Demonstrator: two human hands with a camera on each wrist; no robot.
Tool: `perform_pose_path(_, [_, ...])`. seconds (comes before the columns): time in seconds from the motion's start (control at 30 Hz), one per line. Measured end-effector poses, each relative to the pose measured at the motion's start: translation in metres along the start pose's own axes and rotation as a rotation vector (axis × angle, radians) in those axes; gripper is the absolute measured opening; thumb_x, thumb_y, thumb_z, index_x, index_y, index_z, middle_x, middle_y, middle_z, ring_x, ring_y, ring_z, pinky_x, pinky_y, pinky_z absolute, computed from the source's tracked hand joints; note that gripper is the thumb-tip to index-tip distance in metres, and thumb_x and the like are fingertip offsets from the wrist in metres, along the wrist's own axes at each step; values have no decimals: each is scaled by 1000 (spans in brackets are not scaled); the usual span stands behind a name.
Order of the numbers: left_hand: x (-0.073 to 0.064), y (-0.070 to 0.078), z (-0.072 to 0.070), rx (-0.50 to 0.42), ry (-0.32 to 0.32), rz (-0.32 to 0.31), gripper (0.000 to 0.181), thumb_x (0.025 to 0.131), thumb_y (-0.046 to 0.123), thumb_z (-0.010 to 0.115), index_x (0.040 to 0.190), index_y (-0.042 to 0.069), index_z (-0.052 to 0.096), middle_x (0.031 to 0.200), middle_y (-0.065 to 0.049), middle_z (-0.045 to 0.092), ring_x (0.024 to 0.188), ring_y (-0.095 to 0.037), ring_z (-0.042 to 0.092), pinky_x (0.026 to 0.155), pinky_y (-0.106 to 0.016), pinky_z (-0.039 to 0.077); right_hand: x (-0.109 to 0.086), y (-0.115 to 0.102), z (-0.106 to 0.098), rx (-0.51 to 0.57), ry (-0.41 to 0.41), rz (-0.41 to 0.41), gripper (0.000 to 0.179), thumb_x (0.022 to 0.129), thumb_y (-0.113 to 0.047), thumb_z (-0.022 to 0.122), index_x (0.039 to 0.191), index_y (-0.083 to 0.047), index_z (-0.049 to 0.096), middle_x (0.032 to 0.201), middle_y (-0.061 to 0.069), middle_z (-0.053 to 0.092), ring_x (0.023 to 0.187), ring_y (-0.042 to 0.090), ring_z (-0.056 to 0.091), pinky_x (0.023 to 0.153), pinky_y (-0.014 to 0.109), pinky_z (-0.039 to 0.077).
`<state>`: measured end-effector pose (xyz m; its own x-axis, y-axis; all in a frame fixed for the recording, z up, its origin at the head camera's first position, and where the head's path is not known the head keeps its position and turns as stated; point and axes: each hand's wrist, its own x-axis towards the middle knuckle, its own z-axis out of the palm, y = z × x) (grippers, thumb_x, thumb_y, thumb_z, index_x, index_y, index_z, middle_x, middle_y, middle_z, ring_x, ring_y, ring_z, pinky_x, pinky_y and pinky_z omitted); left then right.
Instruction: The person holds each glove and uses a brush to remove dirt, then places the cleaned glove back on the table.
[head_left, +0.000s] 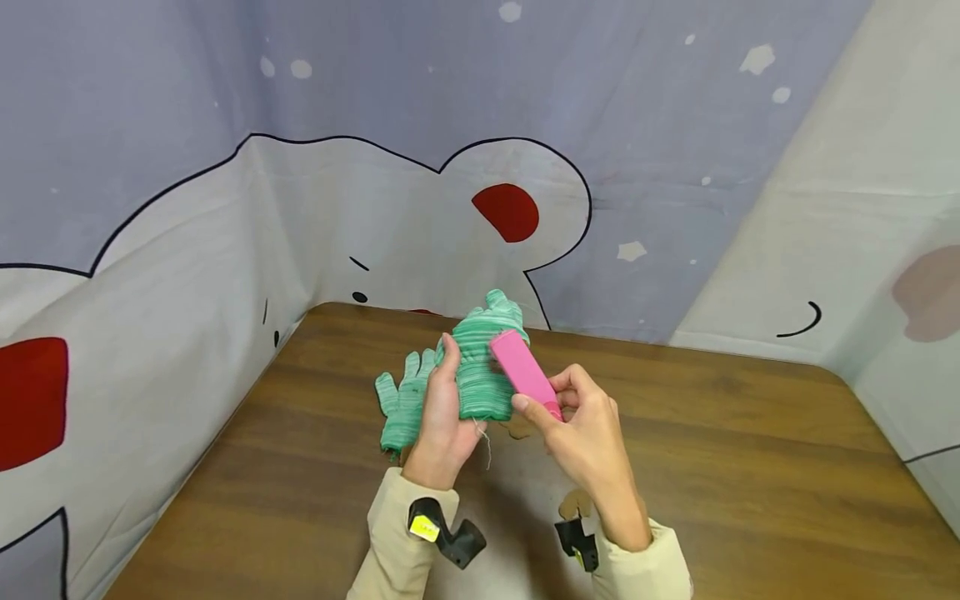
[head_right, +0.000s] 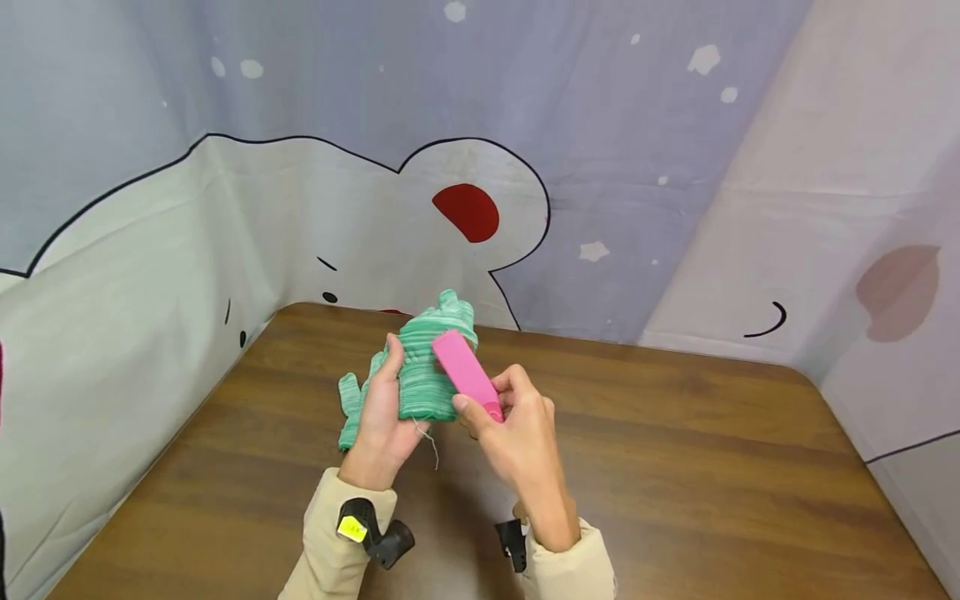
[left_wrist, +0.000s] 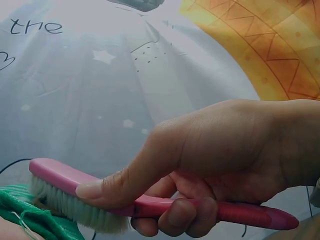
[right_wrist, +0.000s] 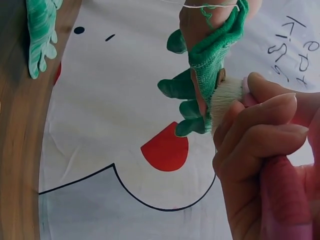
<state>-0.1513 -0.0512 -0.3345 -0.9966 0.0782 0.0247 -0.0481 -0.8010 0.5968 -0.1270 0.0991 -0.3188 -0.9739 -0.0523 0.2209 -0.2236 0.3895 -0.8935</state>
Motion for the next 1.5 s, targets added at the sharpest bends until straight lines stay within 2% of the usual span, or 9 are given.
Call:
perform_pose_path(0.17, [-1,1,-2,4,13,6,50,97,48,27,132,15,42,113,-1,59,107,-16,55,90,-36,45,0,1,0,13,-20,19,33,73,-28,78,89,-11,54,72,8,64,51,17,59,43,33,49])
perform_pose_path(0.37, [-1,-1,-4,20,30,-13,46,98,48,29,122,14,49,108,1,62,103,-15,57,89,-34,46,-3,-4,-6,125,-76,61,37,75,-29,76,92,-7,52,72,13,62,42,17,49,41,30,45])
perform_pose_path(0.47, [0,0,-4,25,36,-10,46,97,48,31,117,14,53,104,1,63,100,-14,58,87,-33,47,-4,-7,-7,178,-53,36,37,76,-28,76,94,-5,52,74,14,62,40,17,48,40,29,44])
perform_pose_path(0.57, [2,2,-3,28,38,-12,46,97,49,32,117,13,53,103,2,62,99,-13,58,87,-32,46,-2,-8,-4,182,-28,-2,37,76,-28,76,94,-6,52,76,14,62,42,19,51,40,30,45])
perform_pose_path(0.73, [1,2,0,16,37,-18,45,98,47,30,120,13,49,107,2,62,102,-14,57,90,-34,45,1,-4,3,87,-35,-18,36,75,-31,76,93,-9,53,76,10,63,50,23,57,42,32,48])
perform_pose_path(0.9, [0,1,1,3,36,10,42,99,44,28,119,12,49,106,1,62,101,-14,58,88,-34,47,0,0,5,-36,-1,-24,33,75,-28,77,90,-9,54,74,8,64,54,16,59,44,29,48])
perform_pose_path(1.23, [2,3,-3,-10,25,-5,43,99,43,27,121,11,46,101,-1,60,92,-14,58,81,-31,47,3,6,0,-151,37,-36,32,73,-24,78,87,-9,54,74,5,67,60,11,60,52,26,46])
perform_pose_path(1.37, [3,5,-4,-5,56,-19,41,99,44,29,117,12,48,98,0,59,90,-12,58,80,-28,47,4,6,-5,-174,11,-11,32,74,-24,78,87,-9,53,72,5,66,59,13,58,51,27,44])
perform_pose_path(1.5, [3,6,-7,-4,111,-58,39,98,45,32,110,13,50,92,2,59,84,-11,58,75,-26,46,5,7,-10,-190,-50,22,32,75,-26,77,88,-9,53,70,4,65,56,14,54,50,28,43])
